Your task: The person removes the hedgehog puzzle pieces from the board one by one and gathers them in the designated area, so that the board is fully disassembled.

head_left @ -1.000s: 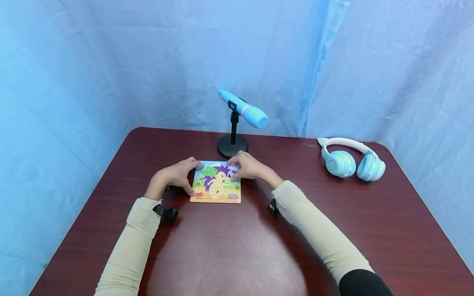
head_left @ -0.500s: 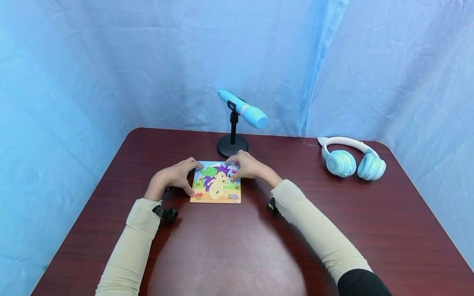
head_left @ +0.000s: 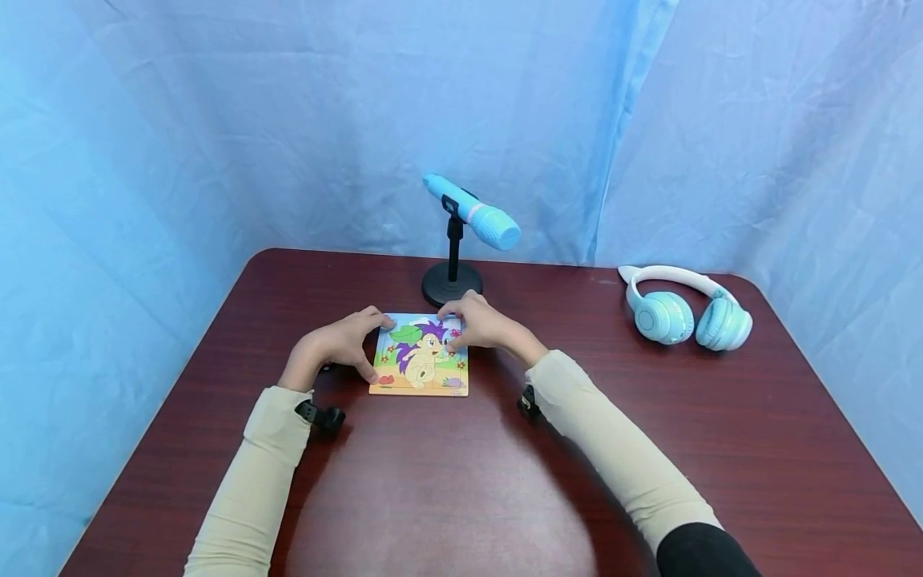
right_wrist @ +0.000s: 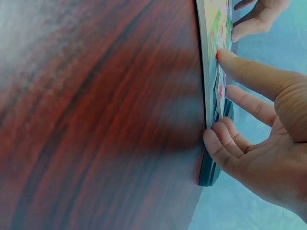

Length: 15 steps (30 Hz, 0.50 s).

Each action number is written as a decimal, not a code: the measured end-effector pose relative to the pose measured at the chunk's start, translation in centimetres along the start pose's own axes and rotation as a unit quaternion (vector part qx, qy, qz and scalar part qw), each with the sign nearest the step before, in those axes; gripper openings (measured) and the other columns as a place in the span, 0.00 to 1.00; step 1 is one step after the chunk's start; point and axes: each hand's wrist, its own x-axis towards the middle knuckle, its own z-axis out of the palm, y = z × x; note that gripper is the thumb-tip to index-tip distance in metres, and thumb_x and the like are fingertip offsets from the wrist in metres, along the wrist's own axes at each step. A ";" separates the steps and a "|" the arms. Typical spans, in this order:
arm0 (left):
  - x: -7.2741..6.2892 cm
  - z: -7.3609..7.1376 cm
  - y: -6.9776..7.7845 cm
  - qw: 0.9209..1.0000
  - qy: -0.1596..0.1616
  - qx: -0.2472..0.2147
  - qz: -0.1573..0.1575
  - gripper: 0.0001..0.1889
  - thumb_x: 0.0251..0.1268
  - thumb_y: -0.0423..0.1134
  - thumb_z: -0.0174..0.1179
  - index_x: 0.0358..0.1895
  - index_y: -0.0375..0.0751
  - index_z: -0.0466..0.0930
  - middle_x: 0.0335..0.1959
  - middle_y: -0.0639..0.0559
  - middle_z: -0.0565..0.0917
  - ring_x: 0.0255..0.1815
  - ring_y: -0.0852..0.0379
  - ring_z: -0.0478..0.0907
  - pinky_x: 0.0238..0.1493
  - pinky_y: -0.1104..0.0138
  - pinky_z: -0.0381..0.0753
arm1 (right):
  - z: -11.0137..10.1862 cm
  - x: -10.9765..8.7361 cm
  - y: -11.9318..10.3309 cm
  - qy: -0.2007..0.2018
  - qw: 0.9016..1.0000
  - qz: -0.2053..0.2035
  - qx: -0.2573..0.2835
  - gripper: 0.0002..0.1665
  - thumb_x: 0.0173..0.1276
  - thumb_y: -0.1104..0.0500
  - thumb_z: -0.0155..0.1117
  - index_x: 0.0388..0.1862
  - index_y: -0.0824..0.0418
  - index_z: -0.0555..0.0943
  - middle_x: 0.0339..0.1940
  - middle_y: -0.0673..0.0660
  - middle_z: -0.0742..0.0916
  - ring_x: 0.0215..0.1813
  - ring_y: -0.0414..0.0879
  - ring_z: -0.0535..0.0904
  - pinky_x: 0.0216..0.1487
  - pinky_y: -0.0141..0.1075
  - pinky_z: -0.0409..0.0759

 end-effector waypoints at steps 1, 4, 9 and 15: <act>0.0 0.0 0.0 1.000 0.000 -0.001 -0.001 0.47 0.49 0.36 0.81 0.74 0.36 0.65 0.70 0.39 0.66 0.68 0.41 0.64 0.65 0.48 0.75 | 0.0 0.1 0.1 -0.001 1.000 0.001 0.000 0.32 0.63 0.53 0.77 0.66 0.54 0.80 0.58 0.61 0.76 0.61 0.52 0.67 0.62 0.46 0.75; 0.1 0.1 0.0 1.000 -0.001 -0.002 -0.003 0.48 0.49 0.36 0.81 0.75 0.37 0.65 0.70 0.39 0.66 0.68 0.41 0.64 0.66 0.48 0.75 | 0.0 0.1 0.2 -0.006 1.000 0.000 -0.002 0.32 0.63 0.53 0.77 0.66 0.55 0.80 0.58 0.61 0.76 0.60 0.52 0.69 0.62 0.46 0.76; 0.1 0.1 0.0 1.000 -0.001 0.000 -0.007 0.47 0.49 0.36 0.81 0.75 0.37 0.65 0.71 0.40 0.66 0.69 0.42 0.64 0.67 0.48 0.74 | -0.3 0.1 0.1 -0.012 1.000 -0.008 -0.002 0.33 0.63 0.54 0.77 0.67 0.57 0.80 0.59 0.61 0.78 0.60 0.52 0.70 0.62 0.45 0.78; -0.1 -0.1 0.1 1.000 0.000 0.001 -0.002 0.47 0.49 0.36 0.81 0.74 0.37 0.66 0.71 0.39 0.67 0.70 0.41 0.64 0.68 0.47 0.73 | -0.4 0.2 0.0 -0.008 0.999 -0.040 -0.025 0.30 0.65 0.59 0.74 0.67 0.59 0.80 0.55 0.61 0.78 0.55 0.50 0.69 0.55 0.42 0.77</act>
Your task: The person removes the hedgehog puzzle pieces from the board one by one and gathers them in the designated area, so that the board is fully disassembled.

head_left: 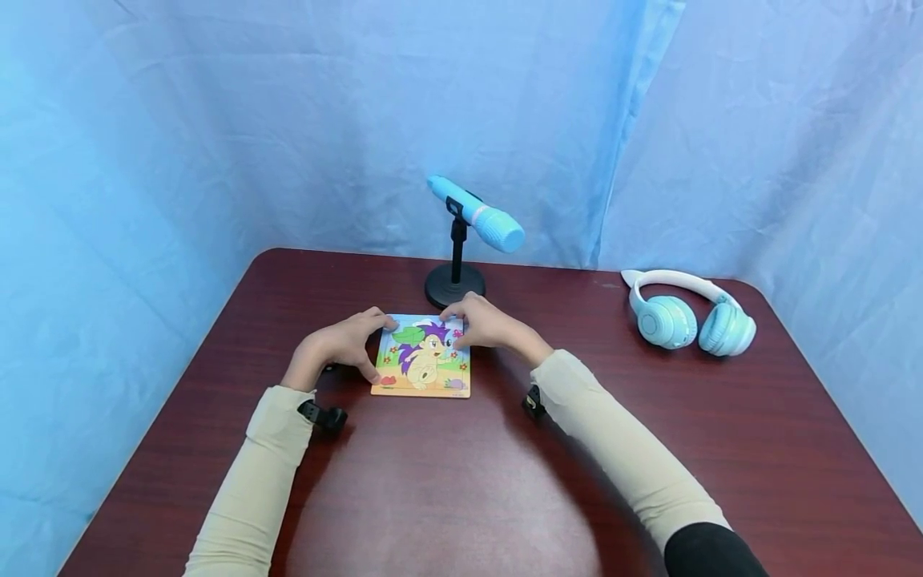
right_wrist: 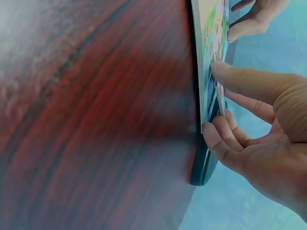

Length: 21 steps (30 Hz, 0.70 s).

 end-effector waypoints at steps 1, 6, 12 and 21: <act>0.0 0.0 0.0 1.000 0.000 0.000 0.001 0.47 0.49 0.36 0.81 0.74 0.36 0.66 0.71 0.39 0.67 0.70 0.41 0.64 0.68 0.47 0.73 | 0.0 0.0 0.0 0.003 1.000 -0.005 -0.006 0.30 0.66 0.59 0.73 0.67 0.59 0.80 0.55 0.60 0.78 0.55 0.50 0.69 0.55 0.42 0.76; -0.1 -0.1 0.0 1.000 0.001 0.000 0.006 0.46 0.49 0.35 0.80 0.74 0.35 0.66 0.69 0.39 0.67 0.69 0.41 0.65 0.68 0.47 0.73 | 0.1 0.1 -0.3 0.019 0.999 -0.010 -0.032 0.29 0.65 0.60 0.73 0.65 0.58 0.81 0.53 0.59 0.78 0.55 0.51 0.68 0.53 0.42 0.76; -0.2 -0.1 0.1 1.000 0.002 0.002 0.007 0.47 0.49 0.35 0.80 0.74 0.35 0.66 0.69 0.39 0.67 0.69 0.41 0.65 0.67 0.48 0.73 | 0.2 -0.2 -0.4 0.034 0.998 -0.007 -0.049 0.29 0.65 0.59 0.73 0.66 0.58 0.81 0.53 0.58 0.77 0.55 0.51 0.68 0.52 0.42 0.78; -0.2 -0.1 0.1 1.000 0.001 0.001 0.011 0.46 0.49 0.35 0.80 0.74 0.35 0.66 0.70 0.39 0.67 0.69 0.41 0.65 0.66 0.48 0.74 | 0.1 -1.0 0.8 0.068 0.996 -0.035 -0.052 0.28 0.66 0.59 0.72 0.66 0.58 0.81 0.56 0.58 0.80 0.56 0.51 0.70 0.55 0.44 0.78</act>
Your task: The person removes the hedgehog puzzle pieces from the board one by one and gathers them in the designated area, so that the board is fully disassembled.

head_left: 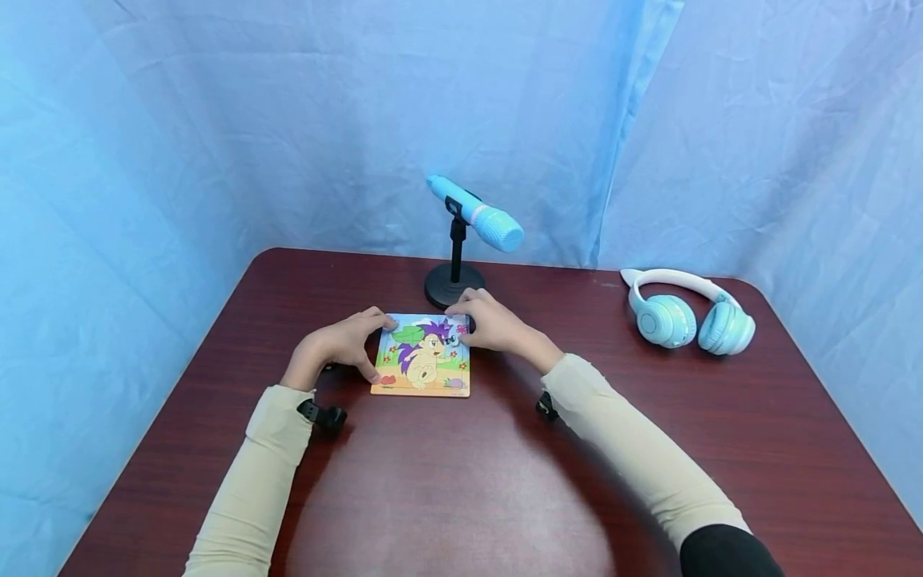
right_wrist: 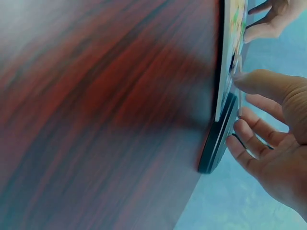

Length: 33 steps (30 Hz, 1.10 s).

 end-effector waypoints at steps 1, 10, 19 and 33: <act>0.0 0.0 0.0 1.000 0.000 -0.001 0.000 0.46 0.49 0.35 0.80 0.74 0.35 0.66 0.70 0.39 0.67 0.69 0.41 0.65 0.66 0.48 0.74 | -0.1 -0.1 0.3 0.006 1.000 -0.006 0.001 0.27 0.67 0.59 0.72 0.66 0.58 0.82 0.57 0.59 0.81 0.56 0.51 0.70 0.55 0.44 0.78; 0.0 0.1 -0.5 1.000 0.002 -0.010 -0.001 0.47 0.50 0.35 0.80 0.74 0.35 0.65 0.71 0.38 0.66 0.69 0.40 0.64 0.65 0.48 0.75 | -1.2 -2.2 3.1 0.037 0.999 -0.017 -0.006 0.23 0.68 0.60 0.70 0.62 0.58 0.84 0.55 0.60 0.82 0.59 0.54 0.73 0.60 0.48 0.78; 0.0 0.1 -0.6 1.000 0.001 -0.010 -0.011 0.47 0.50 0.36 0.80 0.75 0.35 0.64 0.71 0.38 0.66 0.69 0.41 0.63 0.66 0.48 0.75 | -2.8 -6.0 6.7 0.068 0.997 -0.035 -0.028 0.20 0.63 0.63 0.73 0.54 0.63 0.87 0.50 0.63 0.85 0.52 0.56 0.76 0.54 0.50 0.76; -0.1 0.2 -0.7 1.000 0.002 -0.015 -0.001 0.46 0.50 0.35 0.80 0.74 0.34 0.65 0.70 0.37 0.66 0.68 0.40 0.64 0.64 0.48 0.76 | -4.4 -11.3 12.1 0.066 0.997 0.007 -0.041 0.20 0.63 0.66 0.73 0.56 0.64 0.86 0.50 0.64 0.84 0.52 0.57 0.76 0.54 0.51 0.76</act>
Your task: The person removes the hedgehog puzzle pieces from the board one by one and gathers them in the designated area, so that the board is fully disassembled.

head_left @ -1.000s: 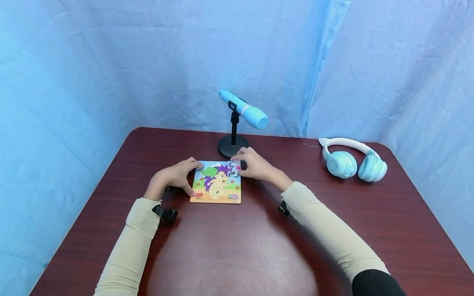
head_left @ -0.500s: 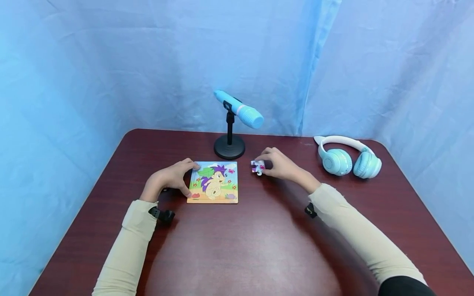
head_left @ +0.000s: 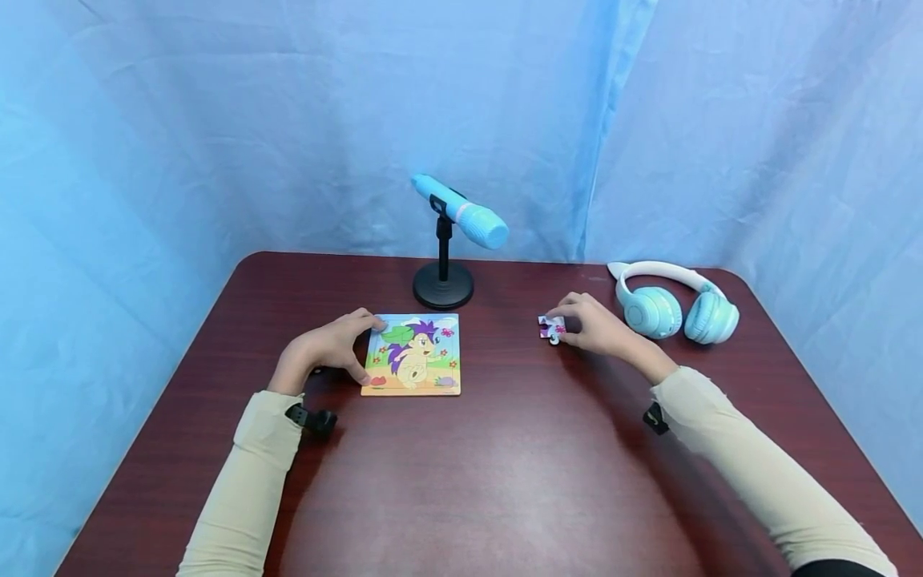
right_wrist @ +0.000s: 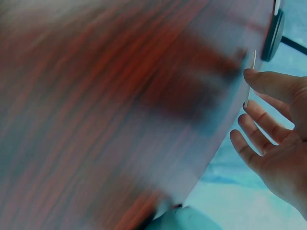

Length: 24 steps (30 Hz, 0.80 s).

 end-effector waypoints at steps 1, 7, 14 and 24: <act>0.0 0.0 0.0 1.000 0.000 0.000 0.001 0.46 0.50 0.35 0.80 0.74 0.34 0.65 0.70 0.37 0.66 0.68 0.40 0.64 0.64 0.48 0.76 | -0.1 -0.2 0.3 0.000 1.000 0.002 -0.002 0.21 0.63 0.66 0.73 0.56 0.64 0.86 0.50 0.64 0.84 0.52 0.57 0.76 0.53 0.51 0.76; 0.1 0.1 -0.2 1.000 0.001 -0.003 0.002 0.47 0.50 0.35 0.80 0.74 0.34 0.65 0.70 0.37 0.66 0.68 0.40 0.64 0.64 0.49 0.77 | -0.4 -1.3 1.4 -0.001 1.000 0.009 -0.003 0.22 0.64 0.68 0.71 0.58 0.63 0.85 0.51 0.65 0.84 0.53 0.58 0.76 0.52 0.52 0.76; 0.1 0.0 -0.1 1.000 0.002 -0.008 -0.003 0.48 0.50 0.35 0.80 0.75 0.34 0.64 0.69 0.38 0.66 0.67 0.41 0.63 0.64 0.49 0.76 | -0.8 -1.8 2.1 -0.001 1.000 0.016 0.003 0.23 0.64 0.70 0.70 0.59 0.64 0.84 0.52 0.66 0.83 0.54 0.59 0.76 0.55 0.54 0.76; 0.1 0.0 -0.1 1.000 0.000 -0.006 -0.003 0.48 0.49 0.36 0.81 0.75 0.35 0.64 0.70 0.38 0.66 0.67 0.41 0.63 0.64 0.49 0.76 | -0.8 -1.9 2.4 -0.002 1.000 0.017 0.003 0.23 0.62 0.69 0.71 0.58 0.66 0.85 0.50 0.67 0.83 0.53 0.60 0.78 0.52 0.53 0.78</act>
